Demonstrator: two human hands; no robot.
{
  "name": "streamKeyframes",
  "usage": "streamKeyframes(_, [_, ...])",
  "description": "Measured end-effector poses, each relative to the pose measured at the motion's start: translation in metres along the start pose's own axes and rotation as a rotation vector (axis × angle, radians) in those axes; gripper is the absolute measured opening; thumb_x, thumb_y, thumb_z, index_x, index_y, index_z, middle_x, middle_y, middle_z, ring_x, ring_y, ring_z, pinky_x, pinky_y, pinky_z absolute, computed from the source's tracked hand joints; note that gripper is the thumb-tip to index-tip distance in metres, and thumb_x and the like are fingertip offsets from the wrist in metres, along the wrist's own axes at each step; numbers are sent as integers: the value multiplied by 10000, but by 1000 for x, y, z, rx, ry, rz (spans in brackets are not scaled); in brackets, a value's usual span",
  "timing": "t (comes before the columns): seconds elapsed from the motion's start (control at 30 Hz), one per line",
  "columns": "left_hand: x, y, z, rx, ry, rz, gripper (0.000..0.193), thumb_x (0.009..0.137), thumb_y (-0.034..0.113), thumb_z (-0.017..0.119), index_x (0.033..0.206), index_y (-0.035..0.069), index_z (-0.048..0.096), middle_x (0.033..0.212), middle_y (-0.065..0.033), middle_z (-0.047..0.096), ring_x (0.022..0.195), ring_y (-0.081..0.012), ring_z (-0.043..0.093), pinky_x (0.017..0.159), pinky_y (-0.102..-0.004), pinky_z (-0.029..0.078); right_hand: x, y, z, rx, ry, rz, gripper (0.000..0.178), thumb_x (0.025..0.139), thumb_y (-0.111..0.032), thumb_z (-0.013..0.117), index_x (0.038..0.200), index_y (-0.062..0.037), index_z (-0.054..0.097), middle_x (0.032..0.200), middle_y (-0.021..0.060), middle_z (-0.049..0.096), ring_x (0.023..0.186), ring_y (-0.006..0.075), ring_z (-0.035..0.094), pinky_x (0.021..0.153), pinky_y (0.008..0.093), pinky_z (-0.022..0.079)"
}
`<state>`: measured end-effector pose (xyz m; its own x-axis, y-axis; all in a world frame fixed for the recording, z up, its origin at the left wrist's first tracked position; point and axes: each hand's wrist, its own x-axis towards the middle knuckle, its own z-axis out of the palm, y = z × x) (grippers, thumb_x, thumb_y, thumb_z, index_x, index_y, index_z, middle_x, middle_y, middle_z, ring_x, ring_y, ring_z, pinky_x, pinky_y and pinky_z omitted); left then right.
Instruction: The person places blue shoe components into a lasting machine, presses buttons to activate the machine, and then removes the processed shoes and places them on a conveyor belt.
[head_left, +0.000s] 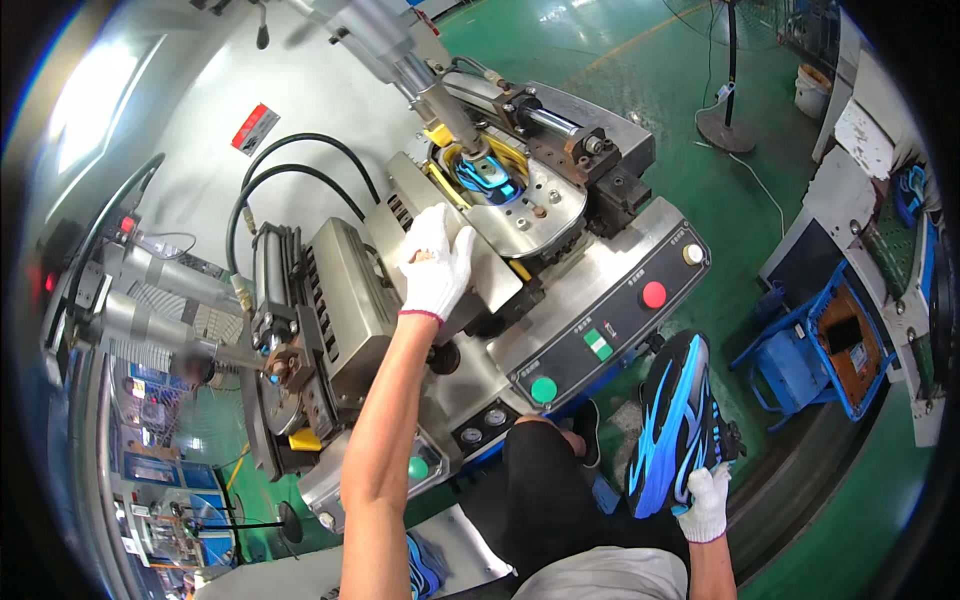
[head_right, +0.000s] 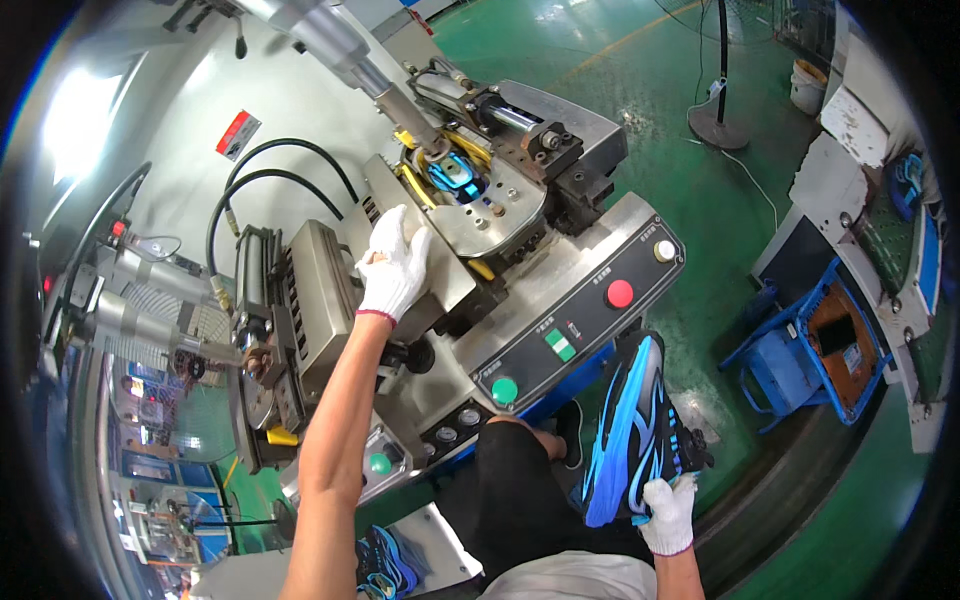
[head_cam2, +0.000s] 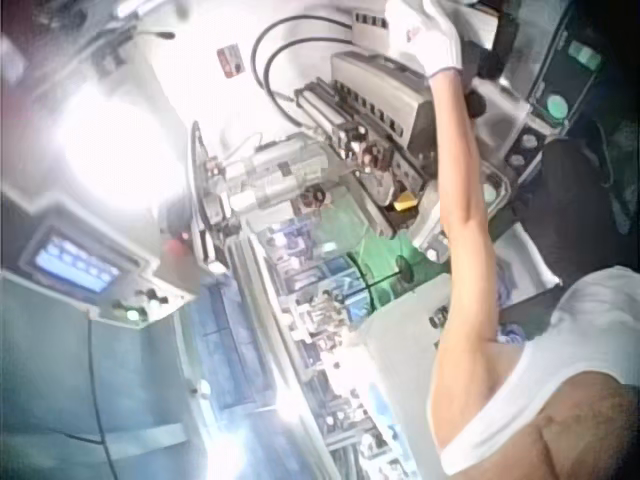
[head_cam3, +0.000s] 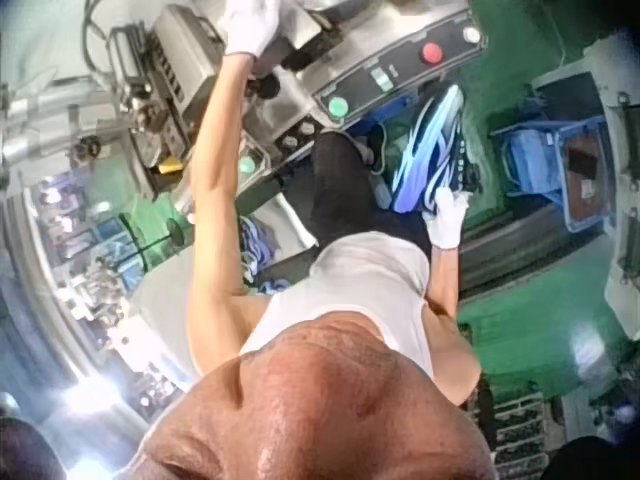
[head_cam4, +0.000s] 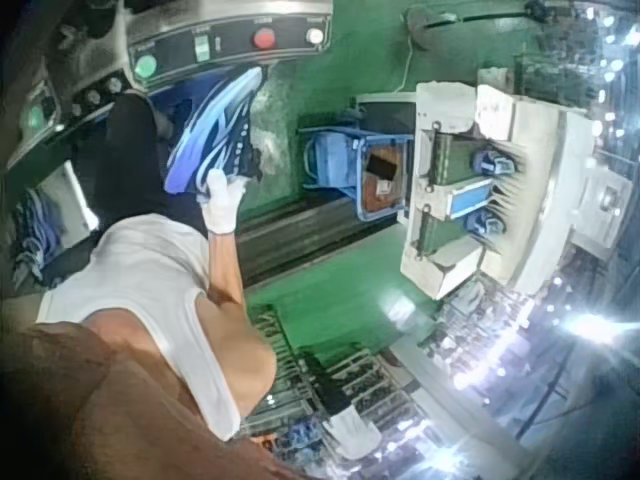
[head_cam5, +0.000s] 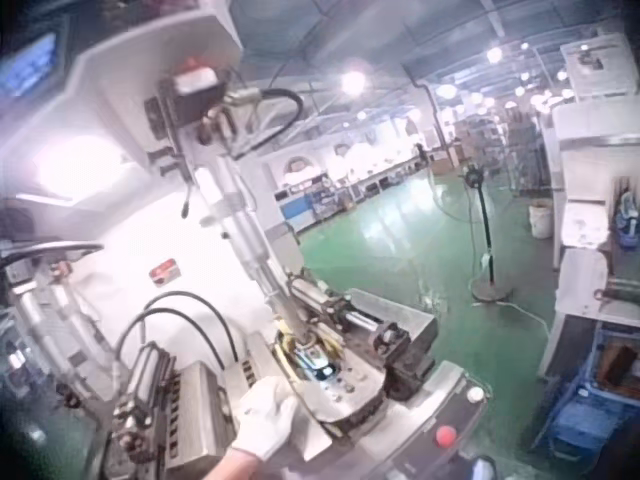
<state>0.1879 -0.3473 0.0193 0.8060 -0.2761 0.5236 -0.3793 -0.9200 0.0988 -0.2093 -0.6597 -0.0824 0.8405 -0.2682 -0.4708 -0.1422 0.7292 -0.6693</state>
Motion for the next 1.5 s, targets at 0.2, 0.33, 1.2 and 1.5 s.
streamKeyframes(0.2, [96,-1,75,-42,-172,-76,608,1030,420,550,1493,30,499,1442,-252,592,1342,-401,570,1141,-469,415,44,-3,-35,-66,182,18,725,777,-161,836,1388,-45,464,946,11,603,671,95,540,588,309,496])
streamKeyframes(0.33, [139,-32,119,-34,31,-93,426,997,304,574,1370,104,621,1308,-206,684,1213,-394,658,1075,-481,482,60,-9,-30,-56,249,62,724,777,-58,827,1391,-82,445,816,-14,566,636,93,512,596,330,499])
streamKeyframes(1.2, [-327,69,-111,-1186,-574,-141,409,889,-24,616,1295,14,639,1277,-206,677,1245,-408,644,1183,-542,429,314,-123,402,-1290,-476,-779,666,861,-468,815,1189,98,693,1047,170,752,938,185,676,855,350,548])
streamKeyframes(1.5, [-407,63,-113,-1134,-574,-417,424,851,16,668,1274,43,678,1307,-197,681,1316,-400,604,1187,-502,429,440,3,431,-1982,-377,-923,617,841,-504,652,1163,15,741,1233,276,704,1150,392,689,1013,450,538])
